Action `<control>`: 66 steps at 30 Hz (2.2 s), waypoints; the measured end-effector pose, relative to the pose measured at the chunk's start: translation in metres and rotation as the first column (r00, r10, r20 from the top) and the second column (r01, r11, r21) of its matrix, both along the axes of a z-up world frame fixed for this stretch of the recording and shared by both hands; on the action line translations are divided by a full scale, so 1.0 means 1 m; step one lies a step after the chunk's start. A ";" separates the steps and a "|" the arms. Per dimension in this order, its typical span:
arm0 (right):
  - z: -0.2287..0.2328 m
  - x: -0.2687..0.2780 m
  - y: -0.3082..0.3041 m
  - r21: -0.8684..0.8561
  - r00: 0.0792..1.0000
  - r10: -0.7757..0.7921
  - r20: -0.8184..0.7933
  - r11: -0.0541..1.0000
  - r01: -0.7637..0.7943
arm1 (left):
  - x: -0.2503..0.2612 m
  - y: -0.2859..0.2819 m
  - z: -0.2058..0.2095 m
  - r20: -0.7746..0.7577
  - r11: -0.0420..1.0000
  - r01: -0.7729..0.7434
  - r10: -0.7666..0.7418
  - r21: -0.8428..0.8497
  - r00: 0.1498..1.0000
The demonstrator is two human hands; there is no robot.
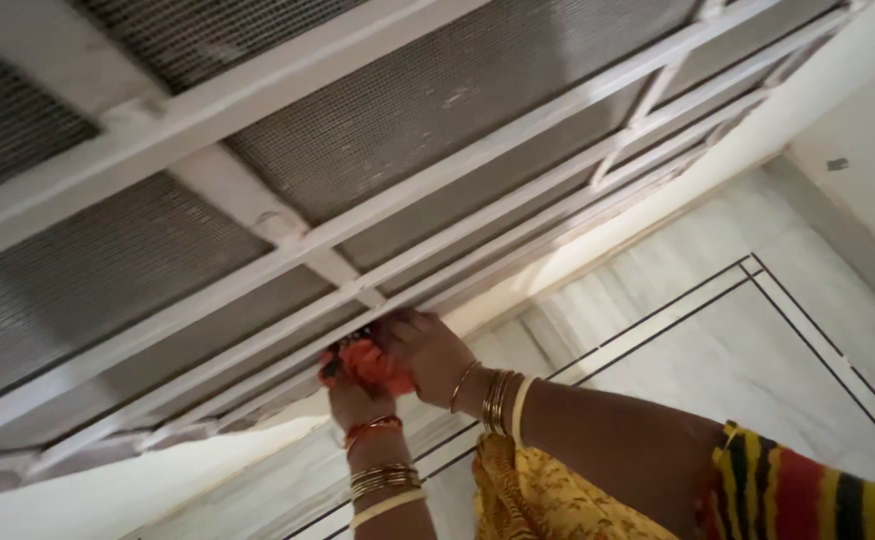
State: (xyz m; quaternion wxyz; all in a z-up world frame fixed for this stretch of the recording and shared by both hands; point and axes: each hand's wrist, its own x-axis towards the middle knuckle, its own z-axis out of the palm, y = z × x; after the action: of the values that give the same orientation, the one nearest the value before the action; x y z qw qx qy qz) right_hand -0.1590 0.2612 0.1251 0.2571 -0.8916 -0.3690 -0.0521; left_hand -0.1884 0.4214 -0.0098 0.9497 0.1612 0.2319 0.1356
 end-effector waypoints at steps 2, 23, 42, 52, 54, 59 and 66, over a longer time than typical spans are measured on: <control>-0.003 -0.007 0.019 -0.019 0.999 0.009 0.048 1.000 -0.008 | -0.007 0.031 0.004 -0.134 0.997 -0.057 0.063 0.052 0.989; -0.007 -0.033 0.186 -0.100 0.883 0.470 -0.002 0.878 -0.468 | -0.065 0.138 0.063 -0.126 0.945 -0.288 0.308 0.154 0.943; 0.002 -0.004 0.082 0.017 0.908 0.385 -0.167 0.922 -0.388 | -0.013 0.044 0.049 -0.364 0.970 -0.187 0.232 0.156 0.902; 0.009 0.025 -0.011 0.021 0.928 0.297 -0.223 0.954 -0.300 | 0.027 -0.052 0.050 -0.490 0.981 -0.148 0.191 0.126 0.851; 0.010 0.031 -0.030 0.002 0.936 0.290 -0.200 0.955 -0.296 | 0.034 -0.069 0.052 -0.525 0.992 -0.096 0.126 0.085 0.842; 0.020 0.050 -0.077 0.071 0.930 0.312 -0.195 0.950 -0.304 | 0.052 -0.118 0.045 -0.481 0.996 -0.070 0.089 0.057 0.872; 0.049 0.073 -0.143 0.159 0.932 0.285 -0.225 0.954 -0.254 | 0.080 -0.189 0.049 -0.451 0.997 -0.075 0.074 0.014 0.890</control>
State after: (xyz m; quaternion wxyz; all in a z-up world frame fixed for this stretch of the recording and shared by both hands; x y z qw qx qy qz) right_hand -0.0865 0.1186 0.1736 0.3616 -0.8138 -0.4494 0.0708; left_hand -0.1080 0.2324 0.0390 0.8644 0.1775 0.4520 0.1304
